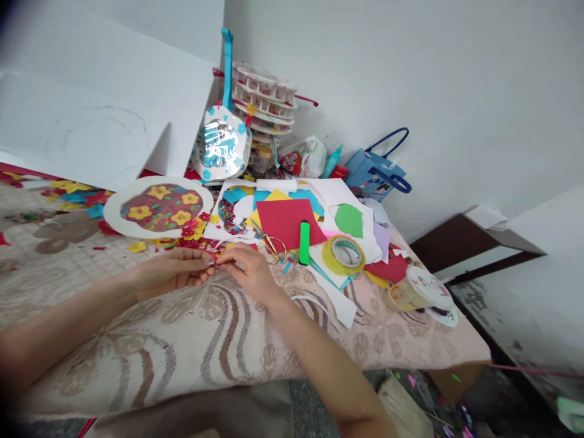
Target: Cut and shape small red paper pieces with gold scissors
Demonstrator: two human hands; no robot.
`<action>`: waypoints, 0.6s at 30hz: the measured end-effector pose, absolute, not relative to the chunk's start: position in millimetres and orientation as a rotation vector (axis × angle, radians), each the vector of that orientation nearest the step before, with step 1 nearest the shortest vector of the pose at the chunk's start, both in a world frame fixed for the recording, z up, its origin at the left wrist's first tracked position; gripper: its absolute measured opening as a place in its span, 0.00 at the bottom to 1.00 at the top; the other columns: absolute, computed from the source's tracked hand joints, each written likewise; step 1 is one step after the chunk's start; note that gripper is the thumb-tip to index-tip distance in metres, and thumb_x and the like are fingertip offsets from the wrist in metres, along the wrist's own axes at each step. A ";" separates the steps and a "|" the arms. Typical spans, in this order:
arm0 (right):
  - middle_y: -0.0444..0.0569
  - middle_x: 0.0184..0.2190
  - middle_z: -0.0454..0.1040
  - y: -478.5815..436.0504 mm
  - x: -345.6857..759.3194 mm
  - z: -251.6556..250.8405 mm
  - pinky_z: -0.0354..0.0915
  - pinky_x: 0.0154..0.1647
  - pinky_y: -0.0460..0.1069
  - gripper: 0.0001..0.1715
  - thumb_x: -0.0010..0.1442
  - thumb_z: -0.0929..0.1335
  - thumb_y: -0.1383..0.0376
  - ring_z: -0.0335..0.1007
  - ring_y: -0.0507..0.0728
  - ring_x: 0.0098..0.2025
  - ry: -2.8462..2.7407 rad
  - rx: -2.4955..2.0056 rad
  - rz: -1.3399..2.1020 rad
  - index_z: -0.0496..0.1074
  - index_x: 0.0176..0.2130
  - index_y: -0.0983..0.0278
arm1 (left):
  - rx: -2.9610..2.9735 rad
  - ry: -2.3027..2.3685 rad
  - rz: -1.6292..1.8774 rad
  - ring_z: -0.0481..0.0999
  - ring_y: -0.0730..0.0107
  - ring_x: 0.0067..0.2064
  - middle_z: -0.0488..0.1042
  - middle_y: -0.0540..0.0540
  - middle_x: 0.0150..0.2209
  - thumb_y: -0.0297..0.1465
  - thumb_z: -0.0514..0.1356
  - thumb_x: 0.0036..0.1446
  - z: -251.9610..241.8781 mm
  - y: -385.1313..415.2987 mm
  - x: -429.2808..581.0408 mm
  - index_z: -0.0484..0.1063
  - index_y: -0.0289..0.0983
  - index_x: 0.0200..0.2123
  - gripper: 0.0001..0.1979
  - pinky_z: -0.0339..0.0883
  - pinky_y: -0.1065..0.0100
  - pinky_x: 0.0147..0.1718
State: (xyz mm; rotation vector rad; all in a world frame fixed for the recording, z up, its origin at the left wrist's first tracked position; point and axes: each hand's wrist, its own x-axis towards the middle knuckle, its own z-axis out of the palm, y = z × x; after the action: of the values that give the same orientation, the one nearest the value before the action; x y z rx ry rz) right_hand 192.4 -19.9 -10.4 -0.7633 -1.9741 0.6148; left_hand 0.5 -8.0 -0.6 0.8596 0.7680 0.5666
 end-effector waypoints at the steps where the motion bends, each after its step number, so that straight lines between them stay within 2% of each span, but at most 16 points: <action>1: 0.48 0.33 0.73 -19.4 192.6 -11.2 0.65 0.42 0.51 0.03 0.57 0.66 0.67 0.69 0.55 0.38 -1.977 -0.758 0.602 0.71 0.34 0.61 | 0.856 0.771 0.562 0.71 0.79 0.27 0.74 0.47 0.29 0.29 0.65 0.48 -0.5 -7.8 0.4 0.72 0.31 0.30 0.08 0.65 0.78 0.27; 9: 0.47 0.33 0.71 -20.4 191.7 -10.9 0.62 0.44 0.50 0.06 0.59 0.64 0.69 0.67 0.54 0.40 -1.989 -0.794 0.627 0.70 0.34 0.62 | 0.917 0.791 0.566 0.71 0.78 0.27 0.75 0.47 0.29 0.32 0.64 0.48 -0.2 -10.4 1.8 0.72 0.32 0.30 0.08 0.65 0.77 0.27; 15: 0.46 0.31 0.67 -23.4 184.6 -14.8 0.62 0.37 0.47 0.04 0.60 0.63 0.66 0.64 0.52 0.35 -1.882 -0.948 0.828 0.66 0.33 0.63 | 1.395 0.920 0.657 0.72 0.72 0.27 0.75 0.48 0.27 0.38 0.61 0.49 -6.8 -10.3 7.4 0.70 0.34 0.28 0.12 0.66 0.71 0.29; 18: 0.45 0.30 0.65 -23.8 182.0 -16.4 0.62 0.35 0.47 0.05 0.60 0.62 0.64 0.63 0.52 0.33 -1.818 -0.974 0.899 0.64 0.33 0.63 | 1.385 0.915 0.655 0.72 0.72 0.27 0.75 0.47 0.27 0.38 0.61 0.49 -8.0 -10.6 8.8 0.70 0.33 0.28 0.12 0.66 0.70 0.29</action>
State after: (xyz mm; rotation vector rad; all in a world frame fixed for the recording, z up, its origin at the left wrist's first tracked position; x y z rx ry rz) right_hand 182.0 -23.8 -16.4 -0.9745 -1.8181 0.8986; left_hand 8.8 -10.6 -8.0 1.3855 0.9146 0.6548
